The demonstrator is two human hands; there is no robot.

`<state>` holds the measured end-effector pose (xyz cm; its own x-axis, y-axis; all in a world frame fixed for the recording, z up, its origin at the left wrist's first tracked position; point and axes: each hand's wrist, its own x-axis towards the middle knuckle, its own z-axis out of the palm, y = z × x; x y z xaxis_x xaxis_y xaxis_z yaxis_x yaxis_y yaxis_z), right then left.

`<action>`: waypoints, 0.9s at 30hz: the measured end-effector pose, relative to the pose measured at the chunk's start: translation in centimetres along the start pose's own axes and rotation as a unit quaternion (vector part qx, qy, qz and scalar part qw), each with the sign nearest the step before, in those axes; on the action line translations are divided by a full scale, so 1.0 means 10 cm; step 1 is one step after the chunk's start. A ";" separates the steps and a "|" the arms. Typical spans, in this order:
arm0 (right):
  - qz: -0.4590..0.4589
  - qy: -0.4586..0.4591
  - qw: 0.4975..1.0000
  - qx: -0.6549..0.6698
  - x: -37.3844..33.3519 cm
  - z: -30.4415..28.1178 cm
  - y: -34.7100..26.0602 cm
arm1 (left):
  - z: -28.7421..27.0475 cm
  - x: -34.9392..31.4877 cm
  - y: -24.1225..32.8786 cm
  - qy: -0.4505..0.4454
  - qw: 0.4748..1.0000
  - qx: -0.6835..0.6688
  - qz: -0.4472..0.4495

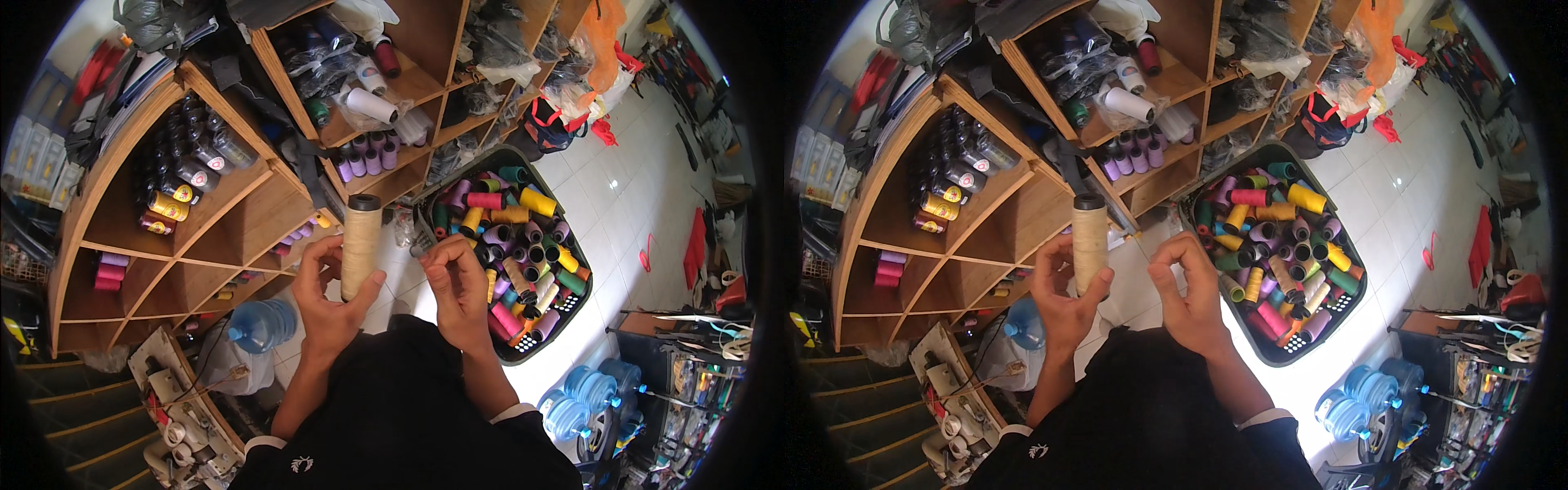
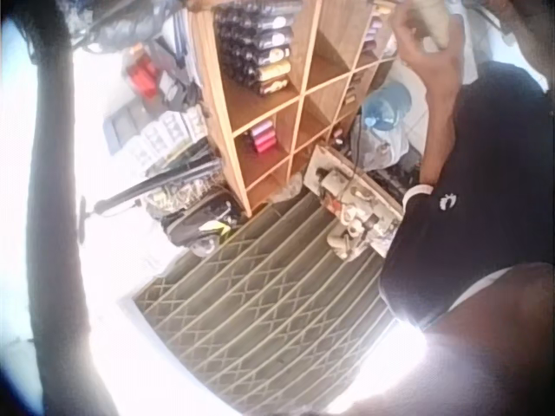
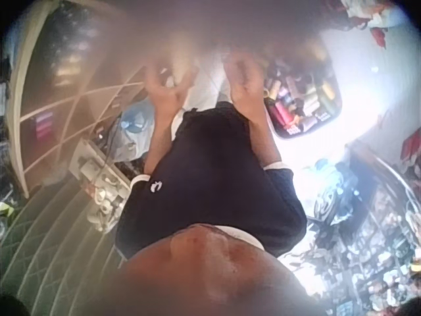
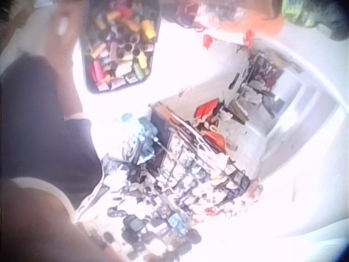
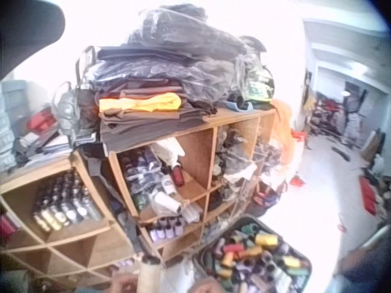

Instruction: The person picks up colorful thread spools from a plastic basket on the floor and places them one by one into a wooden shelf unit. The person handles pink, purple, blue, red, and beige spools, arranging them in the shelf compartments.

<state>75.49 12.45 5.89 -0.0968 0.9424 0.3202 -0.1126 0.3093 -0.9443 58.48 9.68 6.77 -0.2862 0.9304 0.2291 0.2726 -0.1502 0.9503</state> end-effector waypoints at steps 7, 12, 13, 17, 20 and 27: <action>-0.042 -0.020 0.996 -0.080 0.02 0.00 -0.10 | 0.04 0.00 0.01 0.017 1.000 -0.005 -0.020; 0.019 -0.064 0.995 -0.073 0.02 0.03 -0.04 | 0.01 0.03 0.03 -0.020 0.978 -0.200 -0.058; 0.022 -0.067 0.995 -0.069 0.02 0.05 -0.04 | 0.00 0.03 0.01 -0.038 0.965 -0.242 -0.094; 0.011 -0.071 0.995 -0.076 0.03 0.16 -0.06 | 0.00 0.03 0.02 -0.095 0.899 -0.375 -0.205; 0.048 -0.069 0.995 -0.044 0.03 0.24 -0.11 | 0.08 0.04 0.15 -0.091 0.861 -0.437 -0.244; -0.011 -0.074 0.989 -0.129 0.02 0.22 -0.07 | 0.10 0.05 0.08 -0.128 0.858 -0.441 -0.233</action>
<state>73.33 12.11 6.77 -0.2432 0.9117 0.3313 0.1372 0.3704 -0.9187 59.45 10.36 7.45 0.0666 0.9841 -0.1646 -0.6485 0.1681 0.7424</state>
